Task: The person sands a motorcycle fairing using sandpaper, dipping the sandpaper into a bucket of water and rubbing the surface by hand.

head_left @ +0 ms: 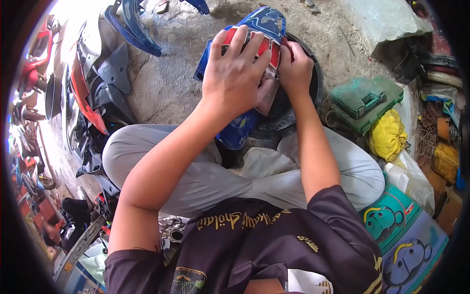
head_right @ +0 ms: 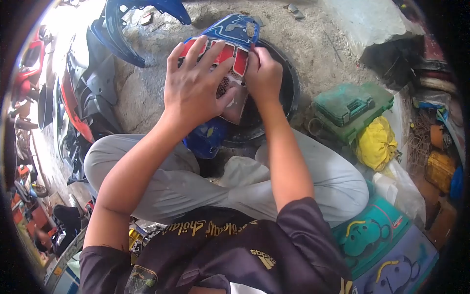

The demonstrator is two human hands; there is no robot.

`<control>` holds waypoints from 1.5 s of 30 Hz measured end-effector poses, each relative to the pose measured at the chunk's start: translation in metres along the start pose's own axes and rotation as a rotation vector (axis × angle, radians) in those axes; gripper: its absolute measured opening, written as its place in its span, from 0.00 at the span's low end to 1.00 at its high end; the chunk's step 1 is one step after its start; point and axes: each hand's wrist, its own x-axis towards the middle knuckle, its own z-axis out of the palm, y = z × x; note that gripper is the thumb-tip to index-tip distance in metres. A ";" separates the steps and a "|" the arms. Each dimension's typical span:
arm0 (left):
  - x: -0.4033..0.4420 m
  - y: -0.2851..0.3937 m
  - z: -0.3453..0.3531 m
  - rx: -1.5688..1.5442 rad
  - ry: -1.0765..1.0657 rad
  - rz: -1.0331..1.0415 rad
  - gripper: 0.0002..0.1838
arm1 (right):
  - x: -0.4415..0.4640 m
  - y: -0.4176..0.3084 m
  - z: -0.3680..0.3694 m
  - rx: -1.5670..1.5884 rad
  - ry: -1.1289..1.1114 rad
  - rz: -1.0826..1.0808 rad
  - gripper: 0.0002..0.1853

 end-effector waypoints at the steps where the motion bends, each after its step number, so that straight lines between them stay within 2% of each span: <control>1: 0.000 0.000 0.000 0.005 -0.006 0.007 0.30 | -0.011 -0.004 -0.002 0.027 0.034 -0.018 0.09; 3: 0.000 -0.001 0.001 0.012 -0.008 0.003 0.29 | -0.037 -0.012 -0.006 0.081 0.088 -0.068 0.09; 6: 0.000 0.000 0.002 0.023 -0.003 -0.001 0.30 | -0.031 -0.006 -0.001 0.096 0.085 -0.029 0.10; 10: -0.001 -0.001 0.000 0.007 -0.005 0.011 0.29 | 0.007 0.006 0.003 -0.018 -0.009 -0.005 0.10; 13: -0.002 -0.001 0.002 0.001 0.025 0.014 0.27 | -0.039 -0.010 -0.007 0.086 0.047 0.021 0.09; 16: -0.001 -0.001 0.003 -0.009 0.050 0.017 0.24 | -0.060 -0.014 -0.012 0.083 -0.003 0.117 0.09; 17: -0.002 -0.001 0.003 -0.016 0.064 0.023 0.22 | -0.044 -0.004 -0.005 0.081 0.063 -0.031 0.10; 18: -0.003 -0.002 0.004 -0.025 0.074 0.035 0.21 | -0.025 -0.003 -0.004 0.054 0.012 0.037 0.12; 21: -0.006 -0.003 0.003 -0.060 0.114 0.062 0.16 | 0.015 0.016 0.005 0.004 -0.035 -0.052 0.14; 24: -0.005 -0.006 0.002 -0.114 0.154 0.070 0.13 | -0.018 -0.013 -0.008 -0.009 -0.068 0.077 0.12; 26: -0.005 -0.005 0.003 -0.145 0.161 0.058 0.13 | -0.064 -0.028 -0.011 0.114 0.037 0.051 0.10; 29: -0.003 -0.006 0.008 -0.177 0.255 0.081 0.09 | -0.093 -0.039 -0.011 0.151 0.018 0.187 0.08; 32: -0.005 -0.006 0.007 -0.173 0.229 0.088 0.09 | -0.039 -0.030 -0.005 0.163 0.041 0.241 0.10; 34: -0.006 -0.007 0.004 -0.153 0.170 0.076 0.11 | 0.007 -0.006 -0.002 0.015 -0.084 0.208 0.12; 37: -0.005 -0.005 0.003 -0.139 0.151 0.075 0.11 | 0.017 0.007 0.005 0.061 -0.032 0.042 0.13; 39: -0.004 -0.006 0.003 -0.134 0.148 0.080 0.11 | -0.016 -0.013 -0.012 0.013 -0.131 0.178 0.12; 40: -0.005 -0.006 0.005 -0.135 0.141 0.077 0.11 | -0.041 -0.021 -0.012 0.131 -0.027 0.076 0.12; 41: -0.004 -0.006 0.006 -0.147 0.155 0.077 0.10 | -0.065 -0.026 -0.015 0.111 -0.016 0.100 0.12; 45: -0.006 -0.008 0.007 -0.162 0.200 0.114 0.11 | -0.051 -0.020 -0.007 0.090 0.089 0.001 0.10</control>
